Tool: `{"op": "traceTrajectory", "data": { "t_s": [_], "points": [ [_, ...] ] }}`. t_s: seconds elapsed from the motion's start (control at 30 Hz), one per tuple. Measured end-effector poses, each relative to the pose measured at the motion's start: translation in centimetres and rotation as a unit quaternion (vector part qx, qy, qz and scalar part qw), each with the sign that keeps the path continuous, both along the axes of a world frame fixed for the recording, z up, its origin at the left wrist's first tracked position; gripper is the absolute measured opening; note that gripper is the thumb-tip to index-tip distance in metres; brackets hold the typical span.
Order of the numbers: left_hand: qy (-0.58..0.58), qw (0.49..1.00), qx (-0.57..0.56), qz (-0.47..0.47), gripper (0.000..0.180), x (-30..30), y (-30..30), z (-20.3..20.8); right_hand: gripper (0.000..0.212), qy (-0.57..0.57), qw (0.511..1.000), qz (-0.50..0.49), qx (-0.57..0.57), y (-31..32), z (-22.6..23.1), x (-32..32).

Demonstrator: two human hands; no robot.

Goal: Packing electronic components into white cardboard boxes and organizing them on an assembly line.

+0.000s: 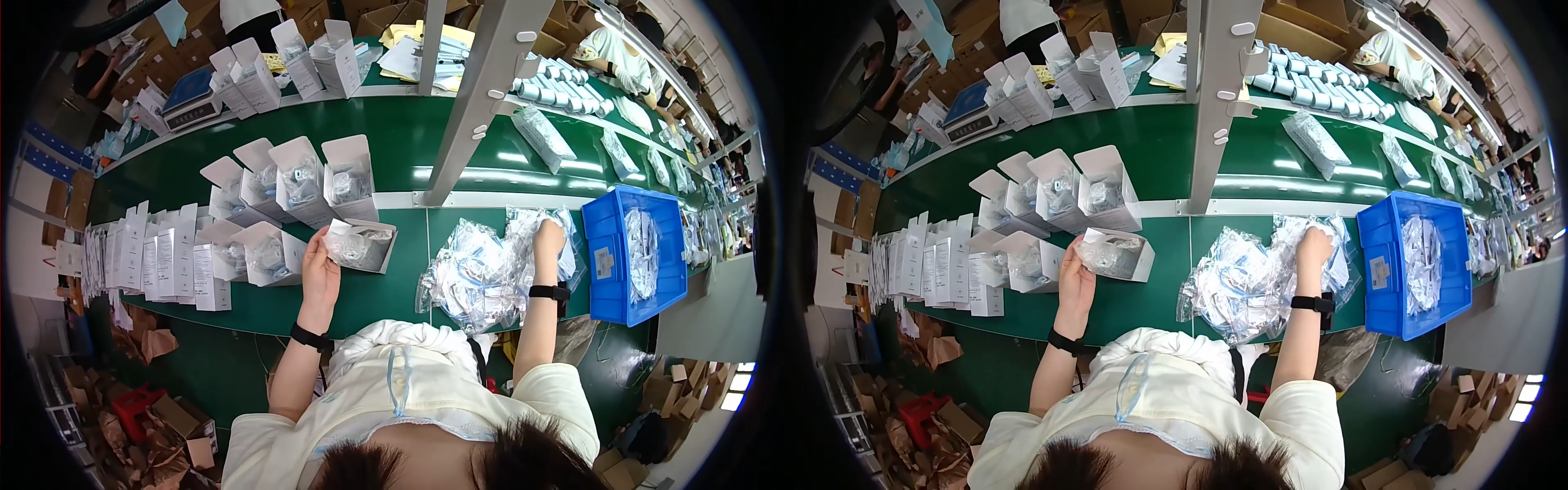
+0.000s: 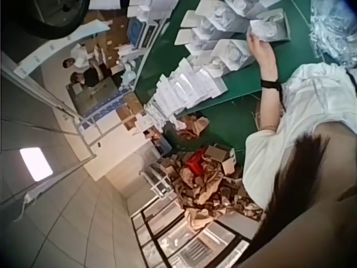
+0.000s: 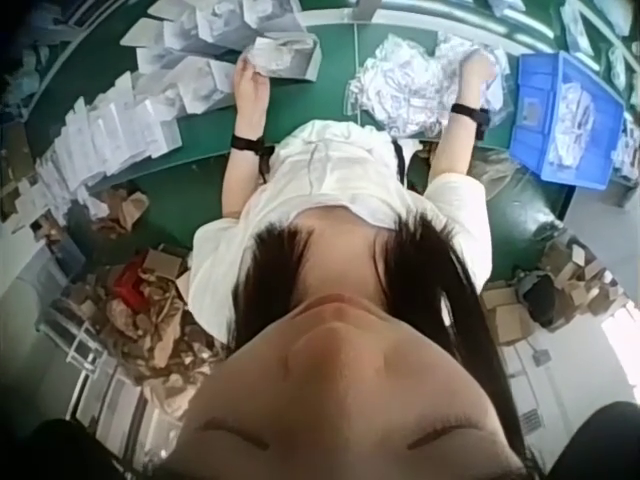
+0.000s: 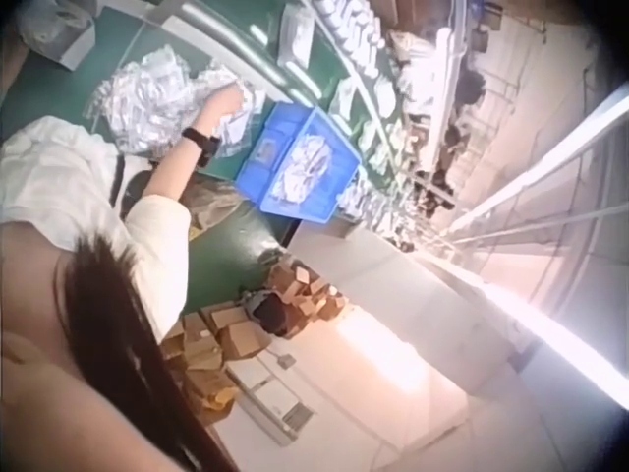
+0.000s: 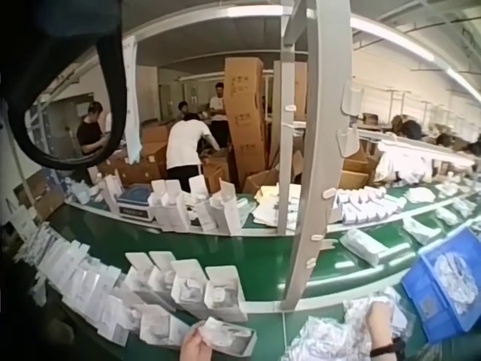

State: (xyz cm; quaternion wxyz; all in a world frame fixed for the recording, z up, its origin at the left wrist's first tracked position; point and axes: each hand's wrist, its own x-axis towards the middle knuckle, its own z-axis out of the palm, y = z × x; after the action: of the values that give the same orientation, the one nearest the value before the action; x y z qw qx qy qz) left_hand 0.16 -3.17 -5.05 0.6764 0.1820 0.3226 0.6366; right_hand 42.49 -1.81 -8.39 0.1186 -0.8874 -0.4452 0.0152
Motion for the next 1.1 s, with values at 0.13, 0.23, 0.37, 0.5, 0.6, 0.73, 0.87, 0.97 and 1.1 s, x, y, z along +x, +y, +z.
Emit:
{"op": "traceTrajectory", "data": {
  "t_s": [0.13, 0.23, 0.37, 0.5, 0.6, 0.73, 0.87, 0.97, 1.1],
  "points": [
    [0.055, 0.998, 0.007, 0.026, 0.023, 1.0, 0.2, 1.9, 0.047, -0.114, 0.974, 0.190, 0.035, -0.4, 1.2, -3.1],
    [0.148, 0.984, 0.089, 0.047, 0.027, 1.6, 0.0, 3.2, 0.049, 0.014, 0.950, 0.311, 0.008, 1.2, -0.9, -6.4],
    [0.380, 0.888, 0.256, 0.049, 0.035, 1.1, 0.0, 4.9, 0.048, 0.031, 0.930, 0.307, -0.198, 2.2, -1.5, -8.6],
    [0.603, 0.742, 0.292, -0.038, 0.036, 0.7, 0.3, 6.1, 0.044, 0.176, 0.910, 0.373, -0.041, 1.8, -1.6, -7.0],
    [0.655, 0.707, 0.256, -0.079, 0.033, 0.1, 0.7, 6.1, 0.038, 0.266, 0.872, 0.352, 0.212, 1.2, 4.8, -10.9],
    [0.650, 0.716, 0.250, -0.047, 0.021, 0.9, 1.2, 6.0, 0.031, 0.396, 0.735, 0.386, 0.392, -1.0, 11.2, -17.9],
    [0.648, 0.723, 0.234, -0.046, 0.019, 1.0, 1.7, 6.5, 0.027, 0.269, 0.634, 0.629, 0.361, -0.6, 13.2, -22.7],
    [0.578, 0.784, 0.219, -0.048, 0.017, 0.5, 1.7, 5.6, 0.015, 0.134, 0.637, 0.717, 0.247, 0.1, 11.9, -24.0],
    [0.563, 0.805, 0.179, -0.058, 0.015, 0.1, 1.6, 5.0, 0.023, 0.025, 0.706, 0.702, 0.091, 0.1, 11.3, -24.6]
  ]
}}
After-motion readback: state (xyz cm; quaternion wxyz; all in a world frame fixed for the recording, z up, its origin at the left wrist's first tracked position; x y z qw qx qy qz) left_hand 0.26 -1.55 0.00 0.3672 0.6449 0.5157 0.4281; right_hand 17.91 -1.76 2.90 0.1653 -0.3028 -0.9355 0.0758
